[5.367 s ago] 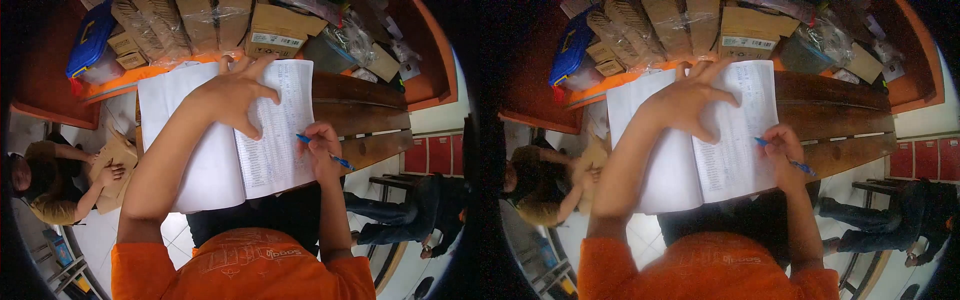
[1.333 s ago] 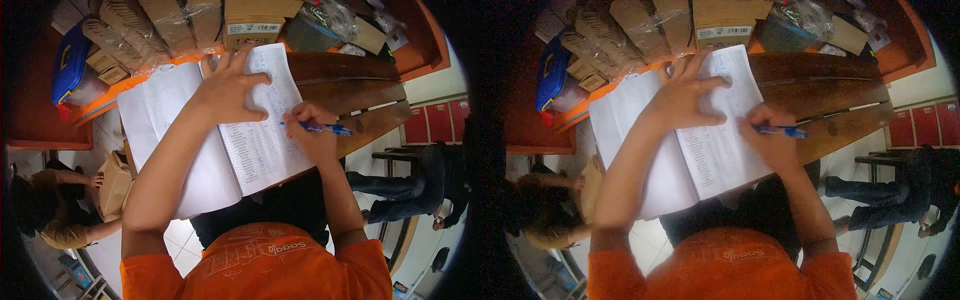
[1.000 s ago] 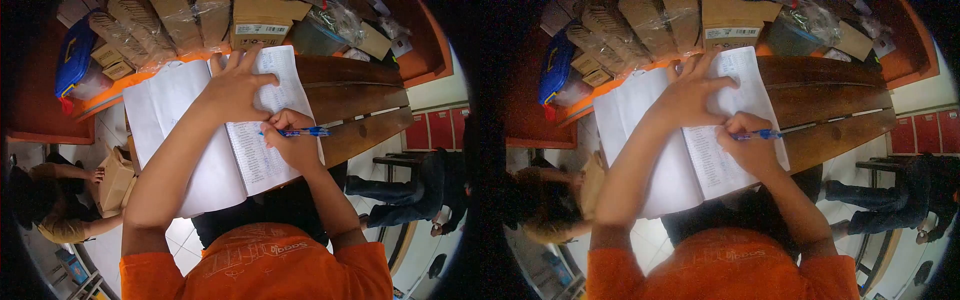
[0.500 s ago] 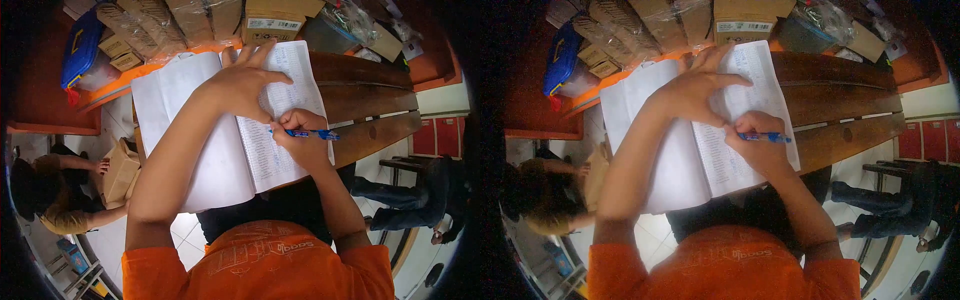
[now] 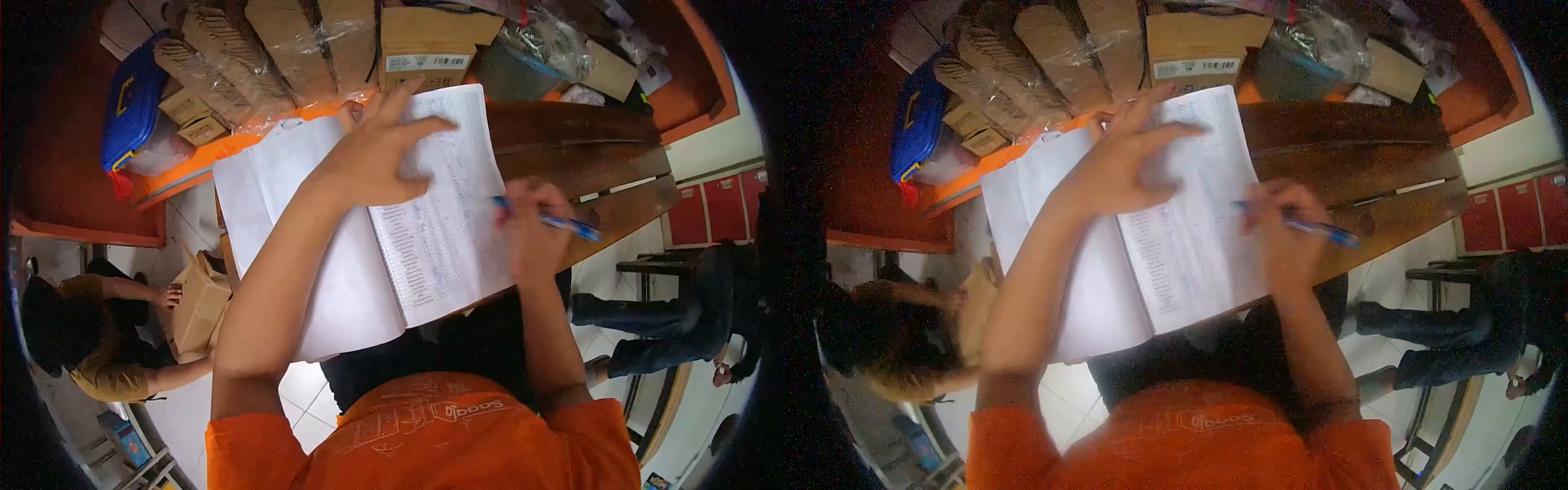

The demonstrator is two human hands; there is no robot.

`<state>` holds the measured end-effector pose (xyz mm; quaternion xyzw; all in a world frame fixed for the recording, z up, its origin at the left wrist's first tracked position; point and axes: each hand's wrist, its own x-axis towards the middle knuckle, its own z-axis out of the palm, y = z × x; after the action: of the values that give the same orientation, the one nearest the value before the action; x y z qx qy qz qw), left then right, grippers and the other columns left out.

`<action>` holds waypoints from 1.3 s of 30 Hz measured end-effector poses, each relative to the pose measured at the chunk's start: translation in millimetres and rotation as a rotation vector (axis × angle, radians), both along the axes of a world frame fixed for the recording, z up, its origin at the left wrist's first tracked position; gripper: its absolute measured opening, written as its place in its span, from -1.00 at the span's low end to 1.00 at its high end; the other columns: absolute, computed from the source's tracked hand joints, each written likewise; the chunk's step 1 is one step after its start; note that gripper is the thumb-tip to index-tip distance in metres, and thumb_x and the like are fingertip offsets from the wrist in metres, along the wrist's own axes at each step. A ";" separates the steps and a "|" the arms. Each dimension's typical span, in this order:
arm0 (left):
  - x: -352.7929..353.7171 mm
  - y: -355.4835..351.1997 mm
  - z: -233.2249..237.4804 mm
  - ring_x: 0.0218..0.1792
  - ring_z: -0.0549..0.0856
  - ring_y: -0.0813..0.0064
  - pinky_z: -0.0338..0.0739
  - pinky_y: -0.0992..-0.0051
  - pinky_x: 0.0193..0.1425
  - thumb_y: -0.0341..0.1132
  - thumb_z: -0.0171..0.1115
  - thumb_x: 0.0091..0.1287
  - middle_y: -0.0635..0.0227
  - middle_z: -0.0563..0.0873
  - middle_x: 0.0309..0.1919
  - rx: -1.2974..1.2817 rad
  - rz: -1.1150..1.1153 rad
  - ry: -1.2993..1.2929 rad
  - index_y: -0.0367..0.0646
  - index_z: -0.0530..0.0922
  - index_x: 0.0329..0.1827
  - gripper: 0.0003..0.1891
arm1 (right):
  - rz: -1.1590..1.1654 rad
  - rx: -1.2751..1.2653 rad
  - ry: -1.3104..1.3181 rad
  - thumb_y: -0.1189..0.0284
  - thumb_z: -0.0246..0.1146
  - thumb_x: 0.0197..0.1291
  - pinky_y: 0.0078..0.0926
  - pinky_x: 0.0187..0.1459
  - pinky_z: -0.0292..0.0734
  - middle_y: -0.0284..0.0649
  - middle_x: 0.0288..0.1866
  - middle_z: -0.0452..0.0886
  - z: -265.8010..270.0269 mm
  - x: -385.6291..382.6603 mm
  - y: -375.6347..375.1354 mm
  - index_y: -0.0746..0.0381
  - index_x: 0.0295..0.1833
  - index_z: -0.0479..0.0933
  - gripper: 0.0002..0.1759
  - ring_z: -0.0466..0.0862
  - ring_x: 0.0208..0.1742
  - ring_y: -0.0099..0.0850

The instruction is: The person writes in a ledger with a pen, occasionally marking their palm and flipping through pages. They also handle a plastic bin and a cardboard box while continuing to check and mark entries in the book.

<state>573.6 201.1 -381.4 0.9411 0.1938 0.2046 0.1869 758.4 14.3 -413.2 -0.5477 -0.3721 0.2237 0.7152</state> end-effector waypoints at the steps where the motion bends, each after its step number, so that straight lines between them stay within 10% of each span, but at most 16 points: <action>1: -0.2 1.1 0.6 0.68 0.19 -0.17 -0.01 -0.52 0.54 -0.23 0.54 0.10 0.07 0.24 0.70 -0.015 0.030 -0.079 0.34 0.55 0.48 -0.23 | -0.106 -0.005 0.043 0.28 0.29 0.53 -0.48 -0.50 0.56 -0.21 -0.37 0.63 6.8 16.5 -4.6 0.22 -0.18 0.52 -0.75 0.65 -0.50 -0.48; 6: -5.9 23.2 -3.4 0.58 0.42 0.03 0.06 -0.40 0.56 -0.32 0.42 0.27 0.16 0.55 0.50 -0.247 0.050 -0.304 0.19 0.50 0.51 -0.33 | -0.057 0.004 0.109 -0.06 0.04 0.66 -0.46 -0.51 0.51 -0.19 -0.39 0.59 20.9 63.8 -24.8 0.19 0.19 0.45 -0.50 0.64 -0.47 -0.41; 10: -6.9 20.0 -6.3 0.43 0.57 0.19 0.07 -0.06 0.63 -0.31 0.47 0.27 0.26 0.64 0.39 -0.315 0.025 -0.324 0.18 0.51 0.49 -0.33 | -0.091 -0.202 -0.033 0.07 0.10 0.66 -0.51 -0.52 0.49 -0.25 -0.40 0.60 16.6 54.9 -42.3 0.17 0.17 0.44 -0.63 0.63 -0.50 -0.45; 15: -8.0 14.9 -1.8 0.45 0.52 0.04 0.23 0.01 0.48 -0.16 0.58 0.12 0.08 0.63 0.36 0.034 0.024 -0.077 0.12 0.63 0.34 -0.36 | 0.340 -0.205 -0.281 0.58 0.31 0.38 -0.56 -0.39 0.54 -0.30 -0.30 0.59 11.4 25.6 -65.8 0.21 -0.05 0.49 -0.86 0.63 -0.38 -0.52; 23: -6.2 8.3 5.1 0.52 0.45 0.06 0.14 0.03 0.46 0.14 0.74 -0.27 0.06 0.56 0.43 0.023 0.107 0.121 0.20 0.78 0.17 -0.22 | 0.470 -0.291 -0.180 0.62 0.32 0.36 -0.57 -0.33 0.56 -0.29 -0.31 0.54 5.9 28.2 -63.1 0.24 -0.28 0.48 -0.83 0.60 -0.37 -0.58; 39: -5.8 9.8 -2.6 0.52 0.48 0.13 0.15 0.00 0.45 0.21 0.74 -0.29 0.15 0.58 0.43 0.109 0.127 0.095 0.24 0.77 0.20 -0.16 | 0.308 -0.303 -0.375 0.73 0.41 0.24 -0.59 -0.40 0.65 -0.18 -0.31 0.64 -11.0 29.1 -66.7 0.27 -0.45 0.45 -0.69 0.64 -0.43 -0.61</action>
<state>567.8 210.9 -384.0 0.9443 0.2502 0.1814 0.1130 787.5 -52.4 -424.1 -0.6173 -0.5388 0.2777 0.5015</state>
